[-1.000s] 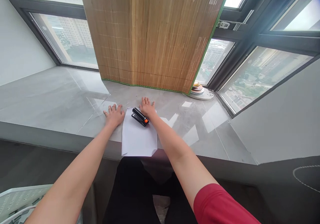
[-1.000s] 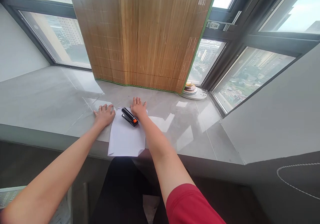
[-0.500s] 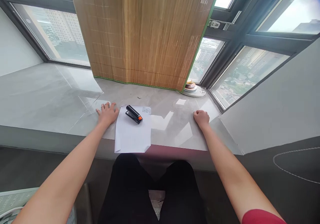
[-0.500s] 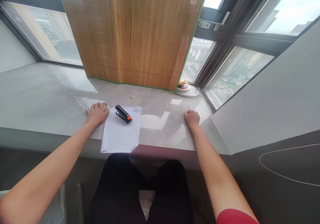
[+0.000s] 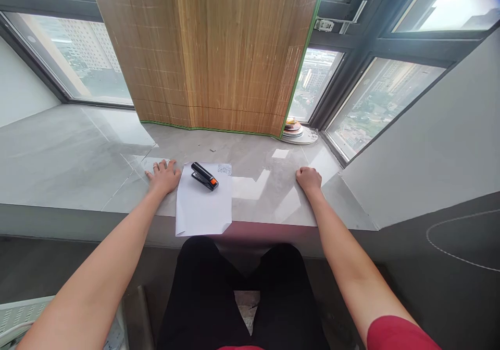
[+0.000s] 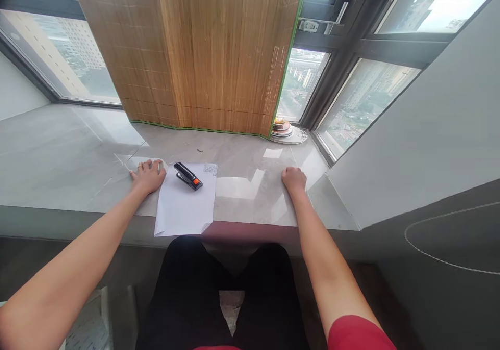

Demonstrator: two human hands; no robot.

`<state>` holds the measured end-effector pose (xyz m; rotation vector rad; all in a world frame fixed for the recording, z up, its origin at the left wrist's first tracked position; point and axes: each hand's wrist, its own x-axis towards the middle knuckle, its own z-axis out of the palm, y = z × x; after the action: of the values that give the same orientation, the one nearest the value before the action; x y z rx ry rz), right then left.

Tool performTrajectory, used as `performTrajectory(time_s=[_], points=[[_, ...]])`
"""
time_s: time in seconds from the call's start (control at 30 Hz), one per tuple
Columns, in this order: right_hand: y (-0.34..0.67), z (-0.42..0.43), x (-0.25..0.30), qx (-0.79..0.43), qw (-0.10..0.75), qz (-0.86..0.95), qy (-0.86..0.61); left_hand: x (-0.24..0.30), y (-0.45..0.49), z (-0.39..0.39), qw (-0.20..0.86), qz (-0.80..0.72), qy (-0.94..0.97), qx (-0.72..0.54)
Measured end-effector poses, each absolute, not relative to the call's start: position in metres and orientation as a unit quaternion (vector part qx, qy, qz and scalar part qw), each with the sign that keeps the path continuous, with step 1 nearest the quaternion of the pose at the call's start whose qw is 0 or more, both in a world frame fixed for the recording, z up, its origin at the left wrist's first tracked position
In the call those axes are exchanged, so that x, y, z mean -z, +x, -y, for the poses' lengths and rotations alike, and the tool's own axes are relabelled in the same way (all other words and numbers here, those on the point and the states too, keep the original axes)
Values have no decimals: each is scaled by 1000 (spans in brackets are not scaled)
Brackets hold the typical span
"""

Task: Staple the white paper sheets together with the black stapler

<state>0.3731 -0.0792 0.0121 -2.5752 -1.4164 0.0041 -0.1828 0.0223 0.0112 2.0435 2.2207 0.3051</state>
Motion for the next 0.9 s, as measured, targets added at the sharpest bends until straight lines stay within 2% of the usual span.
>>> performTrajectory(time_s=[0.13,0.27,0.33,0.4,0.43,0.63,0.9], points=[[341,77,-18,-17,116,471,-875,-11,-183,-23,54,-730,673,-107],[254,77,-21,-63,163,577,-798,-9,-185,-24,53,-726,677,-110],[195,76,-23,-89,210,646,-729,-10,-185,-25,58,-728,675,-108],[139,75,-25,-163,325,719,-592,-10,-186,-25,60,-728,674,-109],[115,74,-27,-179,334,732,-566,-10,-185,-25,59,-728,674,-111],[59,67,-30,-212,263,760,-555,-12,-184,-23,61,-727,676,-105],[150,77,-16,-181,271,729,-602,-9,-187,-24,52,-724,679,-110]])
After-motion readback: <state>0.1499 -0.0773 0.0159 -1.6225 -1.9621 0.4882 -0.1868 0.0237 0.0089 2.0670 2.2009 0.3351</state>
